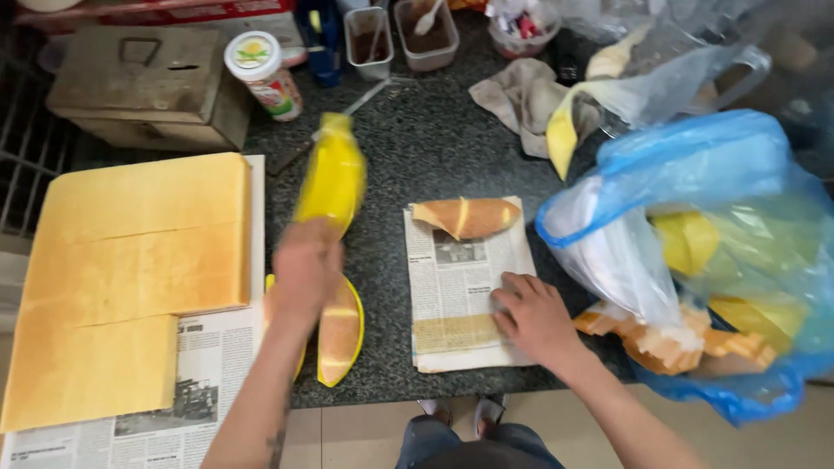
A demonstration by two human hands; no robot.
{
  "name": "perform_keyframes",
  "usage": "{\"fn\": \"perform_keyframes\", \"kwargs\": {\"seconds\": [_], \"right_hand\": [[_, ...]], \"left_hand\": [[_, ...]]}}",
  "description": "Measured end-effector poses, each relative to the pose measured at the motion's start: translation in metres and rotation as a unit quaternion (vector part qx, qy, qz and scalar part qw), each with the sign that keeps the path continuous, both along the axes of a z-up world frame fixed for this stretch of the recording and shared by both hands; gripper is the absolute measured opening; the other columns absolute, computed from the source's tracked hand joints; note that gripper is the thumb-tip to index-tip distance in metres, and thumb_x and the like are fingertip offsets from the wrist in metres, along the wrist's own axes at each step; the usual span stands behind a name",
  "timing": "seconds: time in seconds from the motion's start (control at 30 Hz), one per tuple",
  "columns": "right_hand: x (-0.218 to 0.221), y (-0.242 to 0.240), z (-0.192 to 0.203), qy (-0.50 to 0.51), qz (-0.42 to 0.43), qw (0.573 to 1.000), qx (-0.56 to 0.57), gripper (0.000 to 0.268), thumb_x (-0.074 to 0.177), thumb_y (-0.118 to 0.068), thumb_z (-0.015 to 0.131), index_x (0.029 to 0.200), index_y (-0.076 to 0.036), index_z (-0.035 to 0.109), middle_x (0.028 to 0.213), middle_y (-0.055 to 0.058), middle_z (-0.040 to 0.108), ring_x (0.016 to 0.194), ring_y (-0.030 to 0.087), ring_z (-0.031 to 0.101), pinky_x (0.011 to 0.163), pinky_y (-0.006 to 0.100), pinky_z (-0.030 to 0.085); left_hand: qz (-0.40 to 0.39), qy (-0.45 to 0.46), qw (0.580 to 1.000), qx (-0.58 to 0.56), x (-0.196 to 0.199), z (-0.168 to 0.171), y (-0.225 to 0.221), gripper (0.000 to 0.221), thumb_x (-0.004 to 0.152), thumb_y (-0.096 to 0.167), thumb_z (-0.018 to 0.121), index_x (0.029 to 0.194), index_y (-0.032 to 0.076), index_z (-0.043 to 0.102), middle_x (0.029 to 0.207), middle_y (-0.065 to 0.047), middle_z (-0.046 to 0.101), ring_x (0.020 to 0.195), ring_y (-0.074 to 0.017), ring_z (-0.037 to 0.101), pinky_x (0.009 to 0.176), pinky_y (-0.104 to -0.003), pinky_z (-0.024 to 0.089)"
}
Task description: The person wraps individual crescent-shaped bread pieces in newspaper and places them into a blue plastic bag.
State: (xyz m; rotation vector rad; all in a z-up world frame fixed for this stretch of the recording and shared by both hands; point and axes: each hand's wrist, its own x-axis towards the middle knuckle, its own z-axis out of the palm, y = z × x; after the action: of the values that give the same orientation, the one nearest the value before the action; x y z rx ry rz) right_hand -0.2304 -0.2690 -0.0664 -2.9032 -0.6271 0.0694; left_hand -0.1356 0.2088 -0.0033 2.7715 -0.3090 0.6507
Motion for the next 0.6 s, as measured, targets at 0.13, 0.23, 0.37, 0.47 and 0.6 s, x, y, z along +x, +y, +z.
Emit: {"fn": "perform_keyframes", "kwargs": {"seconds": [0.13,0.23,0.37,0.47,0.6], "right_hand": [[-0.022,-0.001,0.006,-0.027,0.009,0.999,-0.027,0.041,0.106,-0.049,0.081,0.142,-0.03,0.084,0.159,0.007,0.074,0.15,0.037,0.07,0.119,0.057,0.059],[-0.038,-0.003,-0.001,-0.011,-0.002,0.999,0.033,0.032,0.111,-0.046,0.077,0.136,-0.028,0.085,0.145,0.003,0.076,0.138,0.032,0.076,0.109,0.05,0.063],[-0.048,-0.009,0.006,-0.009,-0.019,0.996,0.088,0.026,0.118,-0.041,0.071,0.132,-0.027,0.088,0.137,0.002,0.081,0.133,0.03,0.08,0.106,0.045,0.065],[-0.044,-0.011,0.024,0.044,-0.073,0.982,0.167,0.029,0.124,-0.038,0.065,0.136,-0.024,0.087,0.132,0.005,0.085,0.128,0.034,0.085,0.106,0.047,0.068],[-0.032,-0.007,0.045,0.099,-0.166,0.953,0.233,0.025,0.124,-0.034,0.066,0.137,-0.02,0.082,0.121,0.015,0.088,0.118,0.044,0.089,0.1,0.057,0.072]], "left_hand": [[-0.091,-0.002,0.994,0.052,-0.049,-0.029,-0.094,0.018,0.115,0.031,0.067,0.118,0.02,0.081,0.096,-0.007,0.075,0.097,-0.0316,0.08,0.086,-0.042,0.066],[-0.239,0.07,0.968,-0.023,-0.072,-0.046,-0.135,0.023,0.116,0.023,0.065,0.119,0.017,0.088,0.117,-0.008,0.085,0.121,-0.033,0.083,0.106,-0.045,0.065],[-0.295,0.075,0.952,0.019,-0.079,-0.102,-0.144,0.02,0.116,0.02,0.062,0.121,0.017,0.082,0.112,-0.005,0.076,0.12,-0.0291,0.076,0.117,-0.044,0.059],[-0.326,0.072,0.942,0.028,-0.079,-0.059,-0.154,0.024,0.115,0.02,0.068,0.133,0.013,0.081,0.119,-0.011,0.077,0.127,-0.0334,0.076,0.123,-0.048,0.058],[-0.311,0.097,0.945,0.019,-0.029,-0.001,-0.172,0.046,0.109,0.017,0.073,0.153,0.005,0.08,0.137,-0.019,0.081,0.139,-0.0418,0.074,0.124,-0.058,0.056]]}}
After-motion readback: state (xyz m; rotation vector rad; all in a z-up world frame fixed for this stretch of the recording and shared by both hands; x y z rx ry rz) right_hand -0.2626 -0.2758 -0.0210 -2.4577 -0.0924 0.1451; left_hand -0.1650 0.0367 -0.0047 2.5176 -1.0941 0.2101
